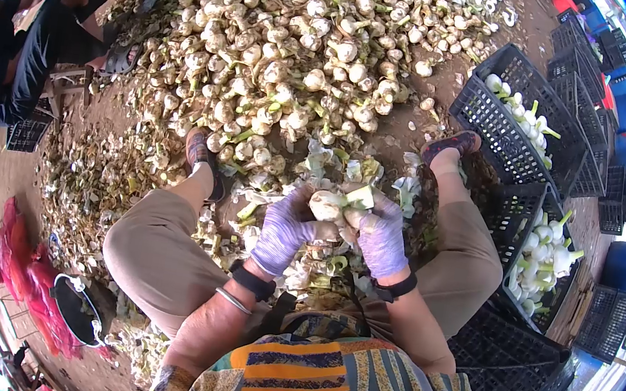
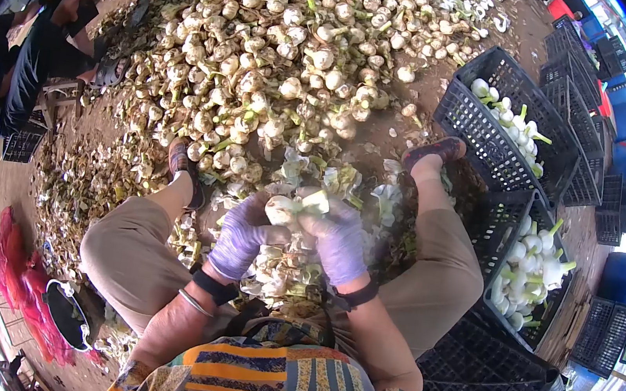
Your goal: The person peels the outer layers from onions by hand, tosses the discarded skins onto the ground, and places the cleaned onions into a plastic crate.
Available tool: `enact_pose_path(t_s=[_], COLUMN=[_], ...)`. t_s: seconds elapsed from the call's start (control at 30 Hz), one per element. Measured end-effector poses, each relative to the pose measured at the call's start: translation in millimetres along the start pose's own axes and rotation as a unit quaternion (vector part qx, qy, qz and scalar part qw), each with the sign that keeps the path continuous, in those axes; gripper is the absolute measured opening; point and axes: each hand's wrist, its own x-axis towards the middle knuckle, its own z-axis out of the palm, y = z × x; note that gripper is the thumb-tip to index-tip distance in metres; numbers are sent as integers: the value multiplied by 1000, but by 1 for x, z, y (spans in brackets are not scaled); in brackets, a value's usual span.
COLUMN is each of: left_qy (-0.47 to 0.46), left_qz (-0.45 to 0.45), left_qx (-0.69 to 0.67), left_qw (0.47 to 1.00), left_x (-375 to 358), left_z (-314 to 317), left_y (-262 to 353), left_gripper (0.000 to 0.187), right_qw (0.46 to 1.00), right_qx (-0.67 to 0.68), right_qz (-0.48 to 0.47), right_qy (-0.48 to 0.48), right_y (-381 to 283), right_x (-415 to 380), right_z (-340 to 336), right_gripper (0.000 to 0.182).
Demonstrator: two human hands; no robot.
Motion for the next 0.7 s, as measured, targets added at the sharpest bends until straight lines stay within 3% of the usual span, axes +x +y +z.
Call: enact_pose_path(t_s=[0.07, 0.13, 0.2, 0.27, 0.3, 0.4, 0.5, 0.6, 0.67, 0.7], left_qy=[-4, -30, -15, -11, -12, -45, -30, -33, -21, -7], left_qz=[-11, -75, -78, -143, -144, -147, -176, -188, -155, -120], left_qx=[-42, -168, -187, -186, -186, -250, -241, -254, -181, -108], left_qw=[999, 983, 979, 972, 972, 956, 954, 948, 971, 987], left_x=[-2, -4, -5, -5, -6, -6, -6, -2, 0, 2], left_z=[-1, -5, -3, -11, -11, -12, -12, -12, -10, -8], left_y=[3, 4, 7, 6, 6, 5, 5, 8, 9, 9], left_gripper=[56, 57, 55, 50, 50, 40, 44, 49, 53, 59], right_qw=[999, 981, 983, 996, 996, 986, 898, 937, 948, 984], right_qx=[-24, -106, -113, -9, -9, -78, -330, -275, -230, -73], right_qz=[-35, -160, -136, -25, -24, -89, -237, -165, -201, -145], right_qy=[4, -27, -48, -85, -84, -116, -169, -140, -87, -67], right_y=[-10, -14, -20, -21, -21, -28, -33, -38, -30, -28], right_x=[-5, -2, -2, -4, -4, -5, 1, -2, -5, -7], right_z=[7, 9, 1, -4, -3, 2, -1, 5, 19, 26], right_gripper=[31, 33, 34, 30, 30, 29, 31, 35, 34, 34])
